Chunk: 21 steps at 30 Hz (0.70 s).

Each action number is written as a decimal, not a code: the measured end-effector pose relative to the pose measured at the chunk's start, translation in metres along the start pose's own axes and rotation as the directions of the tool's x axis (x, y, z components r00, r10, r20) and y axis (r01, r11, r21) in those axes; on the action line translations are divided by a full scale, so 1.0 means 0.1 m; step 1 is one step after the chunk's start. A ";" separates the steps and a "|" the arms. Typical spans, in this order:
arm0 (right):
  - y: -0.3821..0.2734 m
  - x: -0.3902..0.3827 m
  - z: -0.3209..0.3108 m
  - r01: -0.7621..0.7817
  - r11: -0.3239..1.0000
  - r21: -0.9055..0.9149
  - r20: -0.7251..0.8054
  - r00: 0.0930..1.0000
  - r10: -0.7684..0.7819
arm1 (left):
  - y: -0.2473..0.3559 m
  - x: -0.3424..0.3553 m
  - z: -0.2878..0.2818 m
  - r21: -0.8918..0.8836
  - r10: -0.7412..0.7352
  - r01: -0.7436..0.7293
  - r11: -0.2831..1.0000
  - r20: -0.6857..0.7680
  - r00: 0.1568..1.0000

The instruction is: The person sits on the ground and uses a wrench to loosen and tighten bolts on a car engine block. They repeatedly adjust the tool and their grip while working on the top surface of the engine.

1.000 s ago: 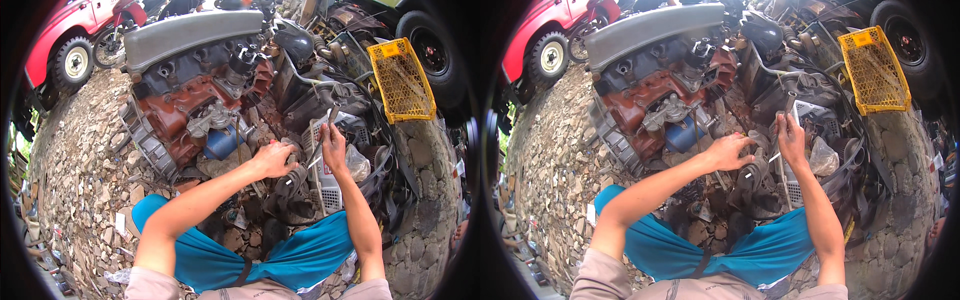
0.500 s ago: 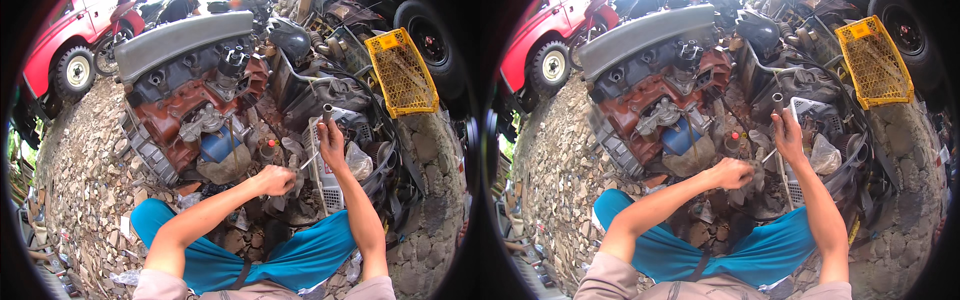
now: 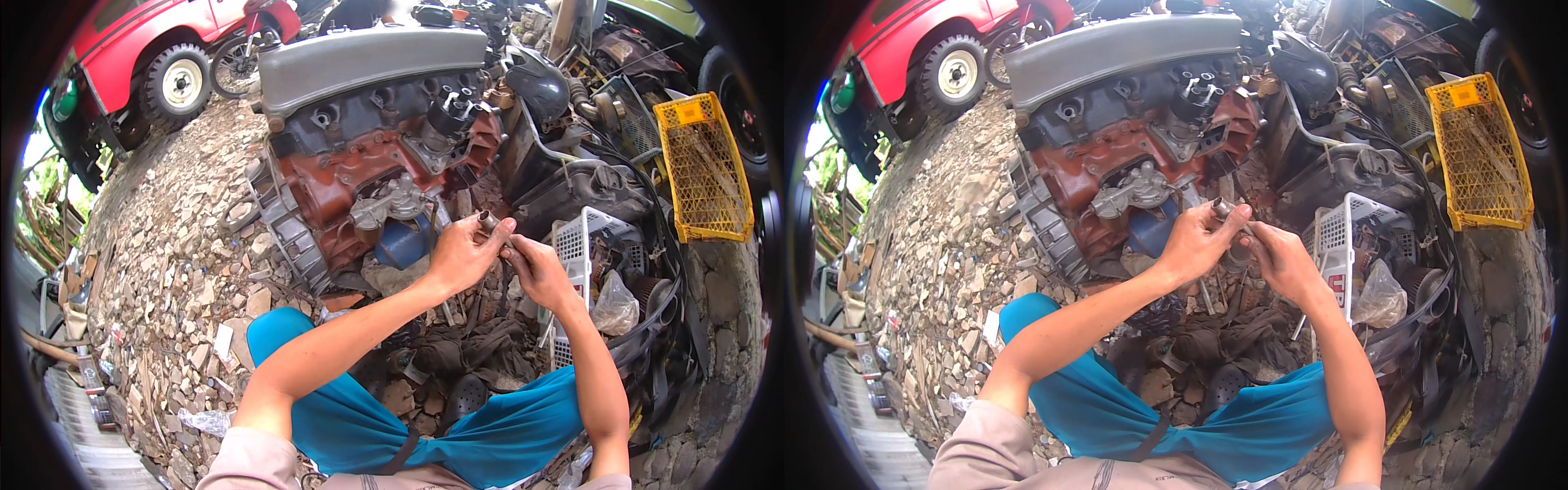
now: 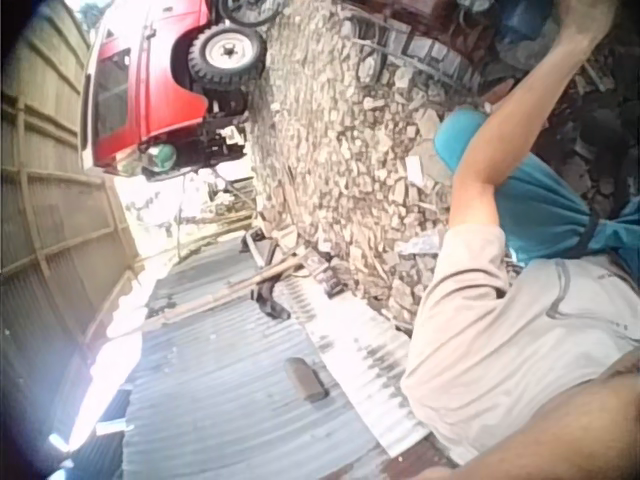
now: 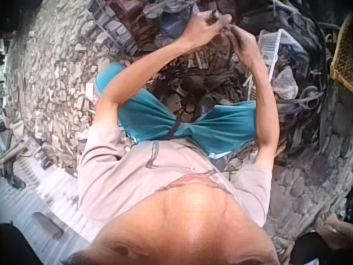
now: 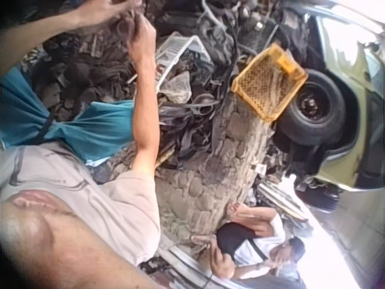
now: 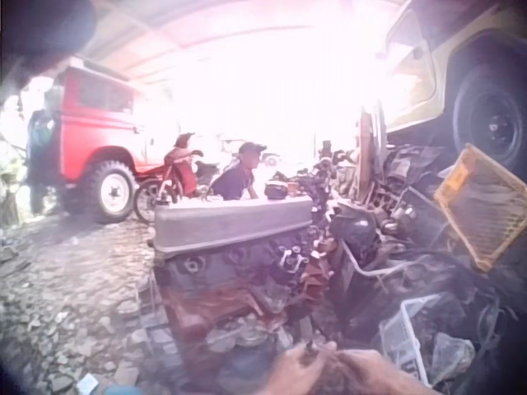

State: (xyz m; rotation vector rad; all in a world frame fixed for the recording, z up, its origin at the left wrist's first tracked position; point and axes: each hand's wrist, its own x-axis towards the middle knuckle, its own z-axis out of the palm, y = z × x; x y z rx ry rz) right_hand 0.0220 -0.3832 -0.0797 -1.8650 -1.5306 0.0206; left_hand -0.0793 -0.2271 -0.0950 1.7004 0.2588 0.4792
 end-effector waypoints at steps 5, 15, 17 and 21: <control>0.00 0.00 0.02 -0.191 0.980 -0.056 0.028 0.981 0.193 | 0.03 -0.04 -0.09 -0.263 -0.004 0.001 0.965 -0.011 1.000; 0.40 -0.04 0.01 -0.492 0.812 -0.314 -0.510 0.809 0.292 | 0.27 0.21 -0.41 -0.506 -0.028 -0.052 0.861 -0.150 0.988; 0.17 0.10 -0.03 -0.485 0.858 -0.166 -0.561 0.762 0.323 | 0.28 0.21 -0.49 -0.552 -0.038 -0.066 0.831 -0.176 0.984; 0.21 0.15 -0.30 -0.606 0.770 0.197 -0.486 0.622 0.614 | 0.53 0.26 -0.55 -0.661 -0.033 -0.147 0.735 -0.252 0.967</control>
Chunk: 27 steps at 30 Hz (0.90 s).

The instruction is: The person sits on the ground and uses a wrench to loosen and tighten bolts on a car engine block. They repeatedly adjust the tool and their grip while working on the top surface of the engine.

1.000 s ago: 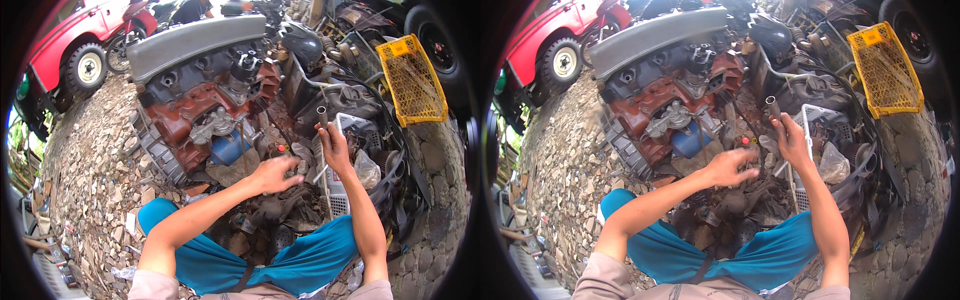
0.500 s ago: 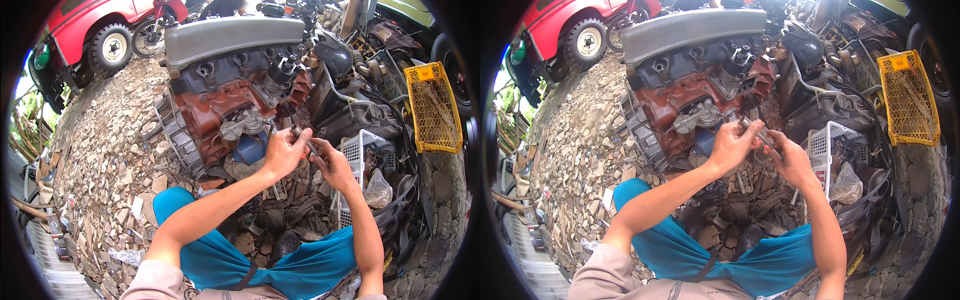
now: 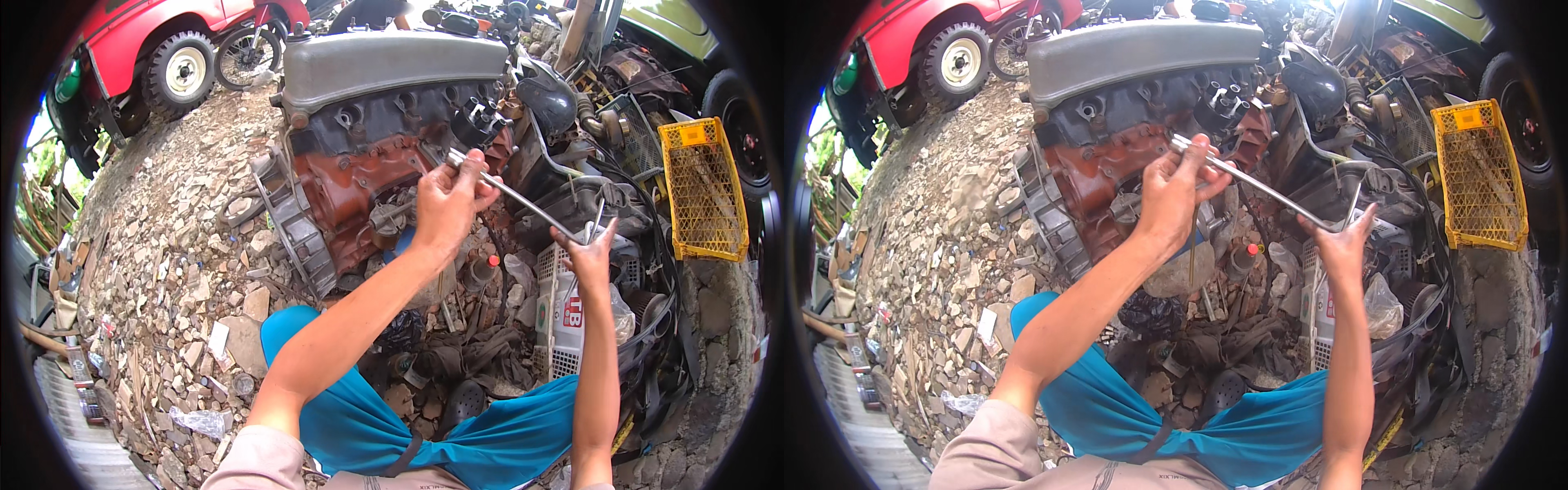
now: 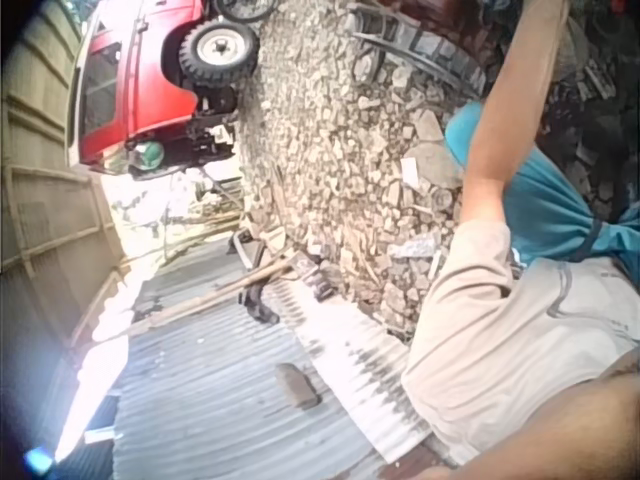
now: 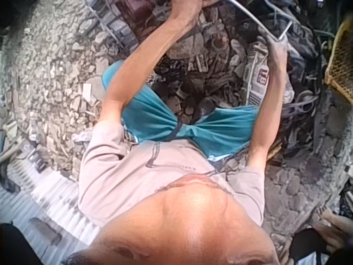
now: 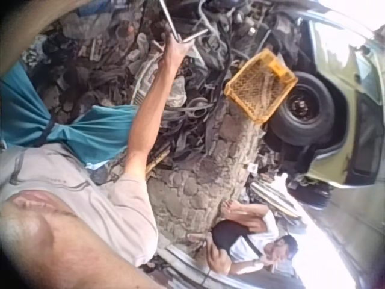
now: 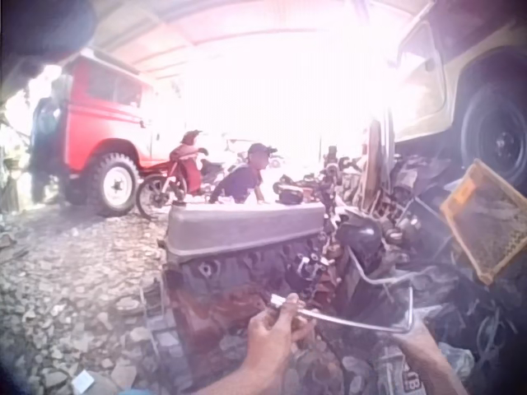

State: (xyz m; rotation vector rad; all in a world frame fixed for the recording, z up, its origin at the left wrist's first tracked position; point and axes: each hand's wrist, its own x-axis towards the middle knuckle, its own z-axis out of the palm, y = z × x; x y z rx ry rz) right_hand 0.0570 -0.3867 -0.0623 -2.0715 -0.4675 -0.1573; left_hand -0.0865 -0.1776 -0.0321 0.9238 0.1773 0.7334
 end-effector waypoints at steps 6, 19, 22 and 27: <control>-0.60 0.33 -0.46 -0.368 0.649 0.666 0.444 0.894 0.051 | 0.38 0.41 -0.32 0.011 -0.142 0.142 0.990 0.057 0.988; -2.49 1.43 -0.09 0.747 0.643 -0.172 0.454 0.639 -0.621 | 0.73 0.94 -0.87 0.559 0.274 -0.225 0.798 -0.004 0.962; -2.51 1.71 0.21 0.783 0.605 -0.145 0.534 0.576 -0.619 | 0.68 0.97 -0.84 0.581 0.285 -0.244 0.777 0.022 0.958; -2.62 1.78 0.38 0.769 0.597 -0.230 0.570 0.603 -0.558 | 0.65 1.00 -0.89 0.652 0.286 -0.251 0.715 0.054 0.957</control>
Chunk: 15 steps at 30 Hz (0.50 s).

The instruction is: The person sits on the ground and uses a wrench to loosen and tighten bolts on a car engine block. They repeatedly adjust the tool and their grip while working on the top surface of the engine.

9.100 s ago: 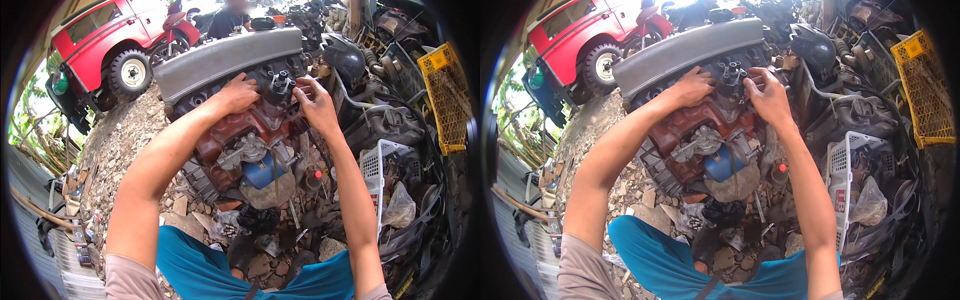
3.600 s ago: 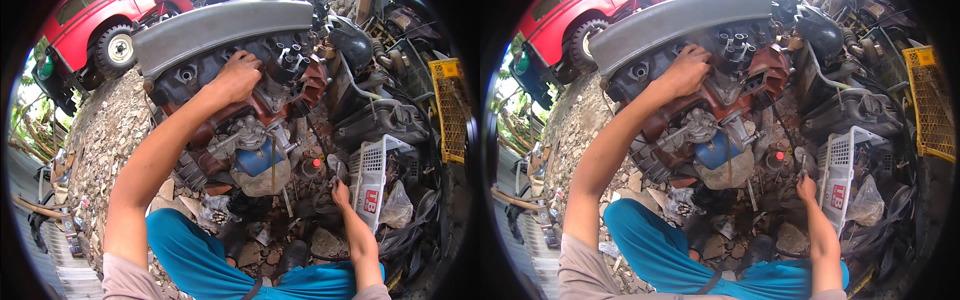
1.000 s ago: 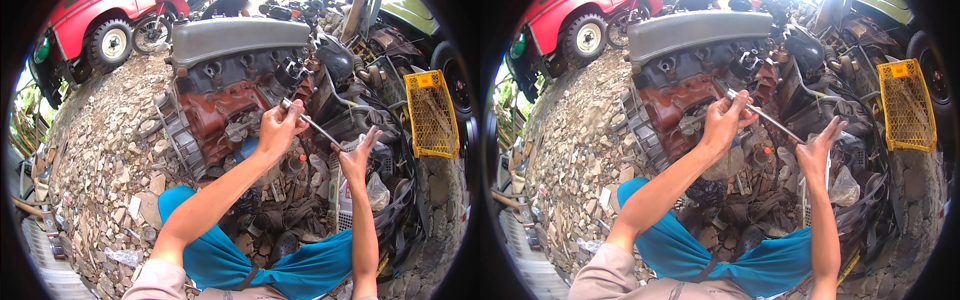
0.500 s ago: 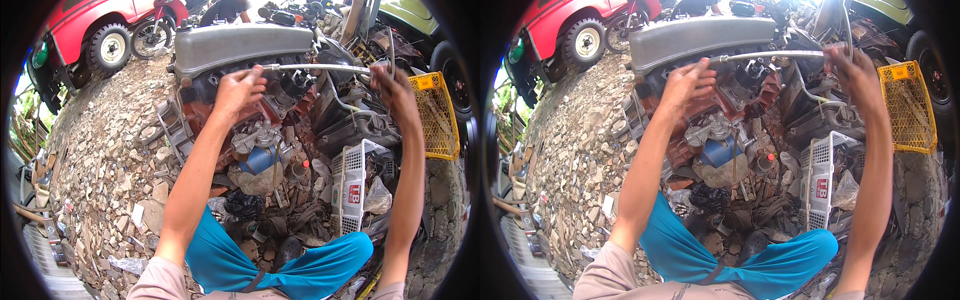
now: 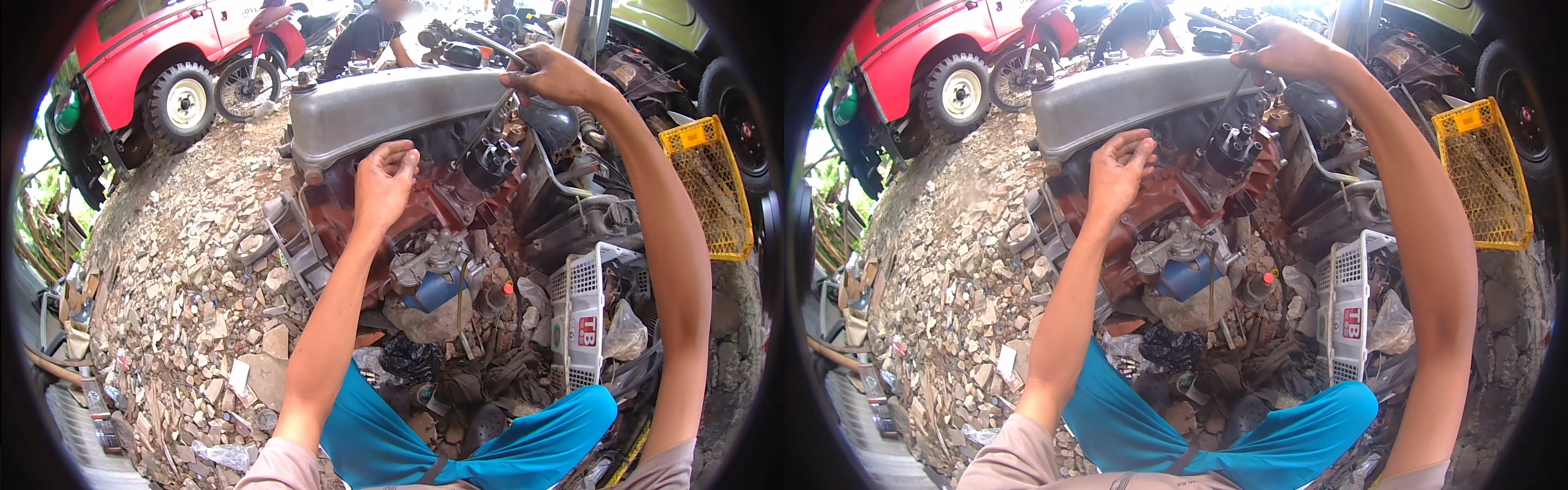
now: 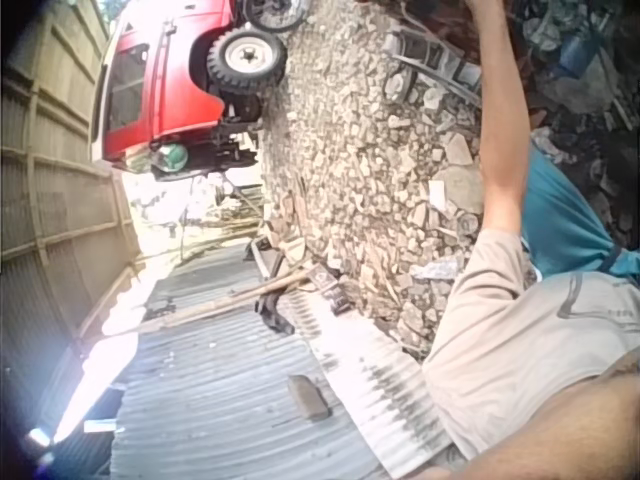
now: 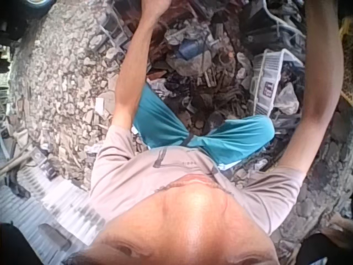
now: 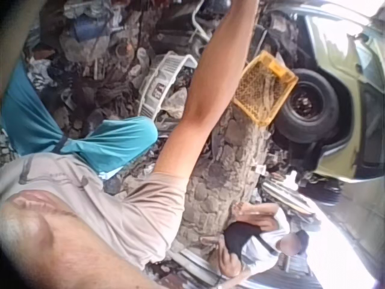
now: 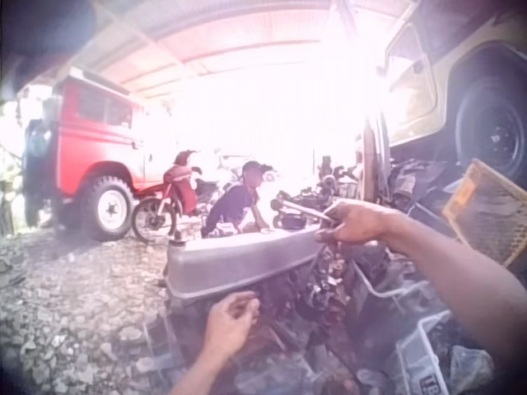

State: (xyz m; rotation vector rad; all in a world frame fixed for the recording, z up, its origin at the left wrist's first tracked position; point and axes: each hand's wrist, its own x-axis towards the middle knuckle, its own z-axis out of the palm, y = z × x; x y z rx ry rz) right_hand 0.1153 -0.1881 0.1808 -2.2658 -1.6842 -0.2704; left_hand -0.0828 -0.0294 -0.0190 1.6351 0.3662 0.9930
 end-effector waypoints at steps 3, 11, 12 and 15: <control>-0.01 0.03 -0.07 0.046 0.999 -0.002 0.050 0.998 -0.046 | -0.03 -0.01 -0.01 0.028 -0.002 0.001 1.000 0.033 0.999; -0.01 0.04 -0.10 -0.043 0.999 0.020 0.034 0.999 0.042 | 0.00 -0.04 -0.04 -0.013 -0.033 0.034 0.999 0.041 0.999; 0.00 0.04 -0.07 -0.022 0.999 0.044 0.019 1.000 0.022 | 0.01 -0.04 -0.05 -0.018 -0.038 0.039 0.999 0.039 0.999; 0.02 0.06 -0.07 -0.031 0.997 0.074 0.027 0.999 0.029 | -0.02 -0.02 -0.05 0.002 -0.011 0.011 1.000 0.050 0.999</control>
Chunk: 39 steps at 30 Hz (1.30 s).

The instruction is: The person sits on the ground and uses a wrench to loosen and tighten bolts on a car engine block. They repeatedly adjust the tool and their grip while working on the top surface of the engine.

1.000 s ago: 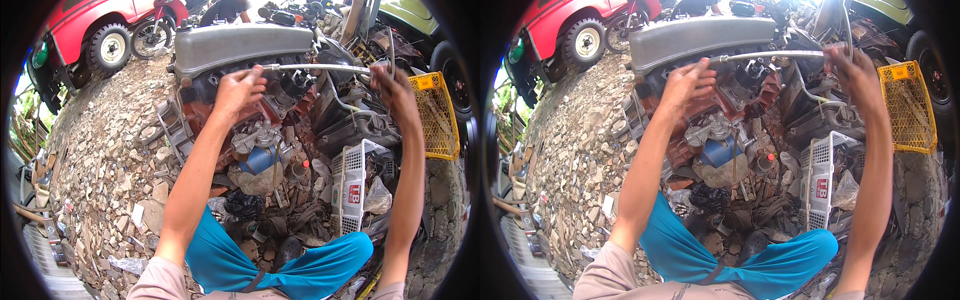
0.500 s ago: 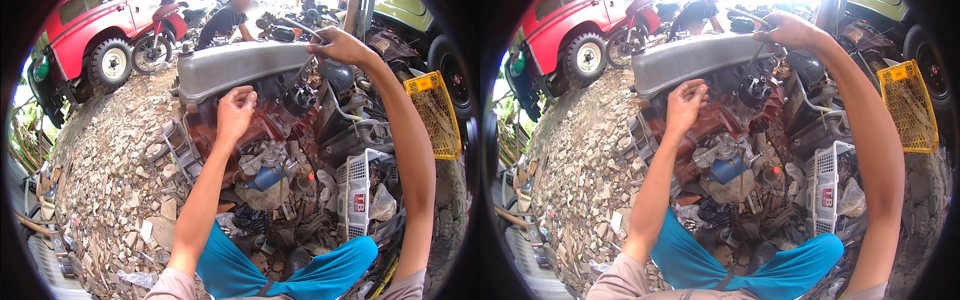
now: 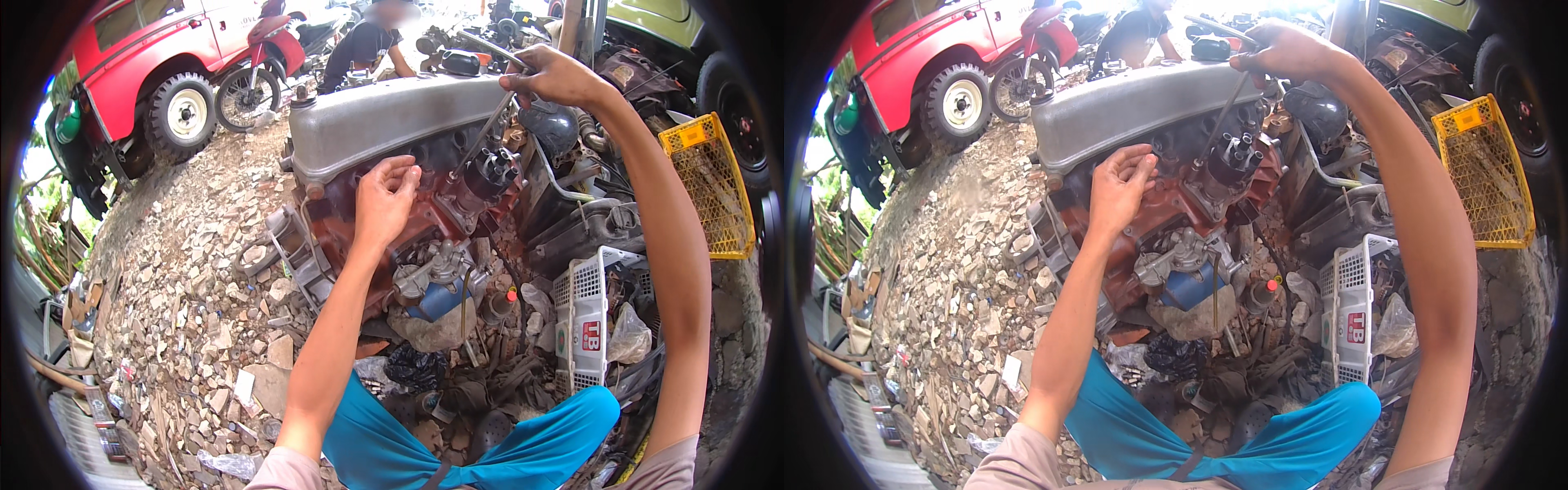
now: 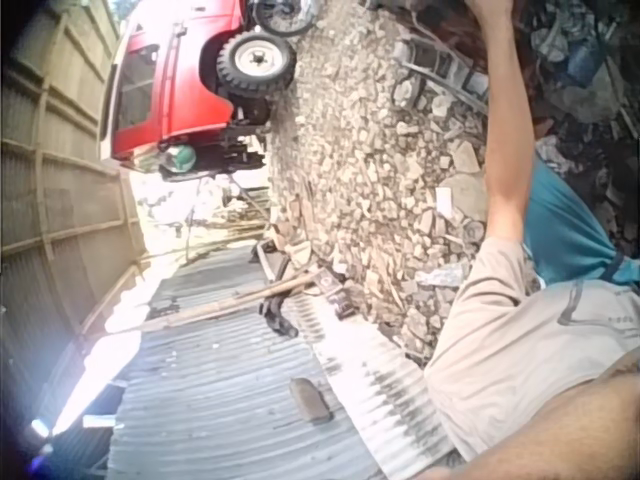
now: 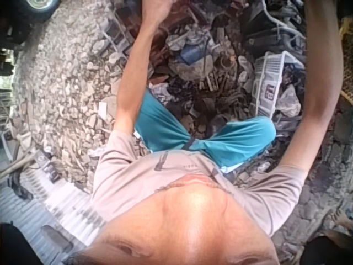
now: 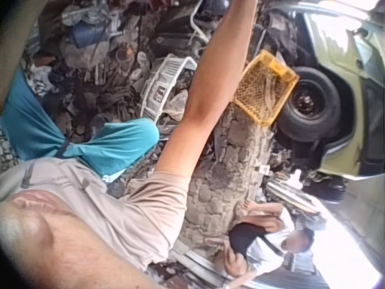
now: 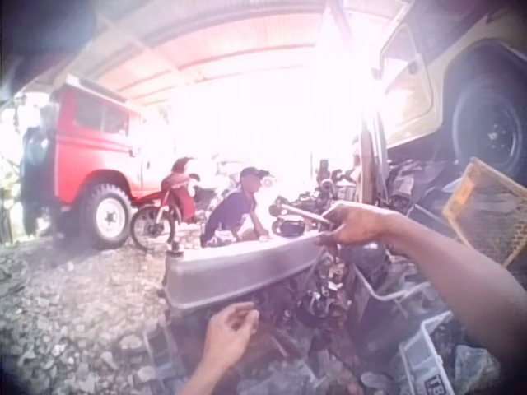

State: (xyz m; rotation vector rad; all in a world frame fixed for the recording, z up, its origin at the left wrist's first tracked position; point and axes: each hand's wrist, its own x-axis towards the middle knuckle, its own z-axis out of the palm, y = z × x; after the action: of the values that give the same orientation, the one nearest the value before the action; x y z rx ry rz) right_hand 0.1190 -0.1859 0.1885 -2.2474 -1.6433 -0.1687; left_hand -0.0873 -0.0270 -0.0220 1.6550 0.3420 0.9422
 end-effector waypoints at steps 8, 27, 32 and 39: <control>0.06 0.09 0.09 0.111 0.994 0.007 0.054 0.992 -0.111 | -0.02 0.02 0.03 0.028 0.008 -0.007 1.000 -0.005 1.000; -0.15 -0.08 -0.16 -0.046 0.999 -0.004 0.140 0.989 0.046 | 0.09 -0.07 0.19 0.182 0.136 -0.140 0.973 0.035 0.990; -0.20 -0.06 -0.26 0.175 0.942 -0.286 0.046 0.984 -0.169 | 0.30 0.30 0.56 0.374 0.400 -0.423 0.825 0.141 0.906; -0.47 0.03 -0.23 -0.402 0.916 0.008 -0.083 0.912 0.401 | 0.66 0.65 0.90 0.481 0.186 -0.263 0.837 0.202 0.962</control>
State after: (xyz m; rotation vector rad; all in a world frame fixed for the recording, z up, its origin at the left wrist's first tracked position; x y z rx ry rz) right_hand 0.0785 -0.1784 0.2207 -2.4911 -1.1072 -0.1607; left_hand 0.0037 -0.0663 0.0614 2.2776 0.3129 0.9449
